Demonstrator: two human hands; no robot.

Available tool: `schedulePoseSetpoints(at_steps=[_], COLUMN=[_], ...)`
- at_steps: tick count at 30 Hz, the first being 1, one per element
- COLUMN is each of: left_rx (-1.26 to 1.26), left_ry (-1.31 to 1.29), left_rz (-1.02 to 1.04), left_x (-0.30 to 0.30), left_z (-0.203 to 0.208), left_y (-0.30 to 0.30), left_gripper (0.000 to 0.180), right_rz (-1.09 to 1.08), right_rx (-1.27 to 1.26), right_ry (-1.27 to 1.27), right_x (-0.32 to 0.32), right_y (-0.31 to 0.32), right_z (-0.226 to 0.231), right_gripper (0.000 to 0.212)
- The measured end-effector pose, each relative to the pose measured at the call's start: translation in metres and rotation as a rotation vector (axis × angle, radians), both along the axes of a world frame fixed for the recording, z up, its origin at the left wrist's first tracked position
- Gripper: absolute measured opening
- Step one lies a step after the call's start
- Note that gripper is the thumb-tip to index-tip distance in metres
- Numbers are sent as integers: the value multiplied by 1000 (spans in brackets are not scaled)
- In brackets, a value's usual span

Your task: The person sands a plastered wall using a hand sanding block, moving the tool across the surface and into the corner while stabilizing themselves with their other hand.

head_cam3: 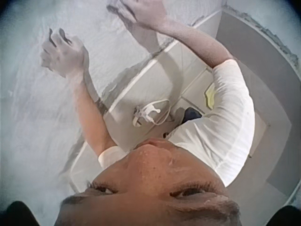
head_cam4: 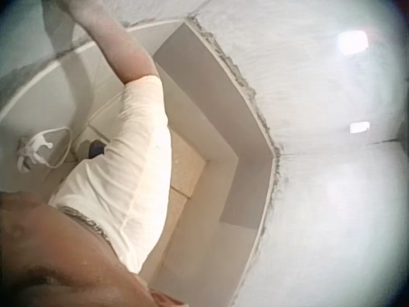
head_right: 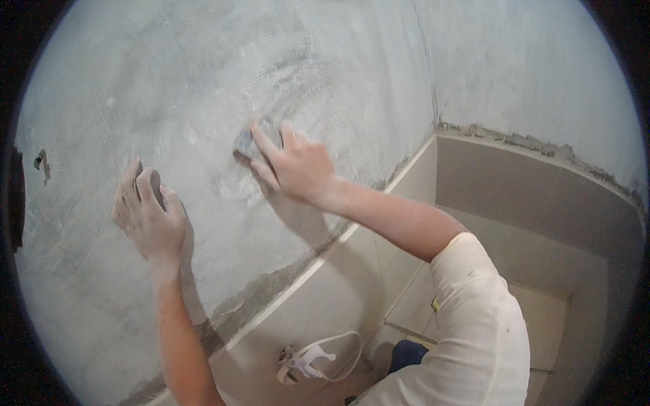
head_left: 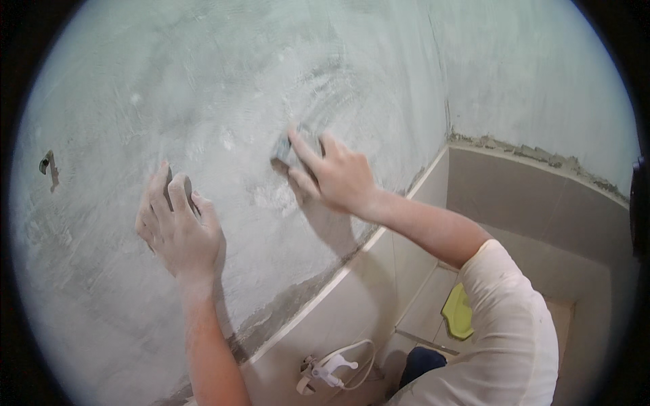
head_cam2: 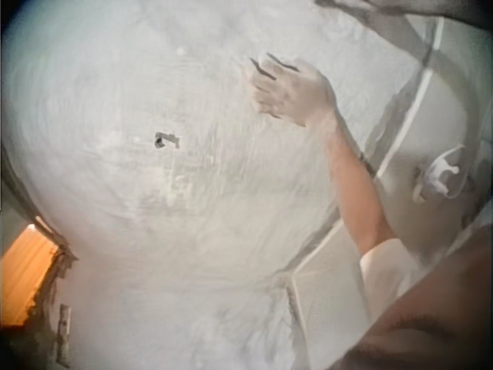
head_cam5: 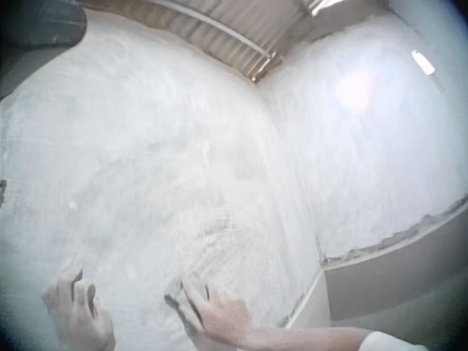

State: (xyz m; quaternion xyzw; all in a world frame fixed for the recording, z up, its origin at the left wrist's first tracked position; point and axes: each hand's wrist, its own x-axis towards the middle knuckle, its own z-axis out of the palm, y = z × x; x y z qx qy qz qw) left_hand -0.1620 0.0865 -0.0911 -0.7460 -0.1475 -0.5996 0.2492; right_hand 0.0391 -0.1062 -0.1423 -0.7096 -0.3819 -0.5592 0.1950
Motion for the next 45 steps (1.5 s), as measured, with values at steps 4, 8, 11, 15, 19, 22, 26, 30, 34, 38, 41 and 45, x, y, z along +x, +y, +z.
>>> schedulePoseSetpoints(at_steps=[4,8,11,15,19,22,26,30,34,38,41,45], left_rx=[9,-9,18,34,34,-12,49,77,106,33,101,109], left_ry=[5,27,32,-1,5,30,15,10,-8,18,-8,12], left_rz=[3,-56,-35,-15,-40,-42,-50,-16,-16,-94,-94,-103], left_x=[-1,18,13,-1,0,8,10,-2,-3,15,13,-1], left_z=[4,-11,-9,-3,-3,-6,-10,-4,-2,-9,-5,-7], left_y=[-3,-6,5,5,-5,-1,3,6,3,-4,6,14], left_gripper=[38,36,38,35,34,37,37,34,33,32,32,32], right_rz=[-13,-189,-257,41,132,19,10,192,135,-72,-108,131], right_rx=[112,336,220,31,132,432,449,139,350,579,476,118], right_ry=[377,441,448,277,367,441,550,322,511,547,485,420], right_x=[25,85,47,-6,22,60,38,-26,10,80,60,-31], right_y=[-23,-58,-41,-12,-22,-24,-24,8,2,-32,-33,9], right_z=[44,83,82,23,40,66,80,21,35,90,116,62], right_gripper=[61,58,60,61,60,61,60,58,59,59,59,61])
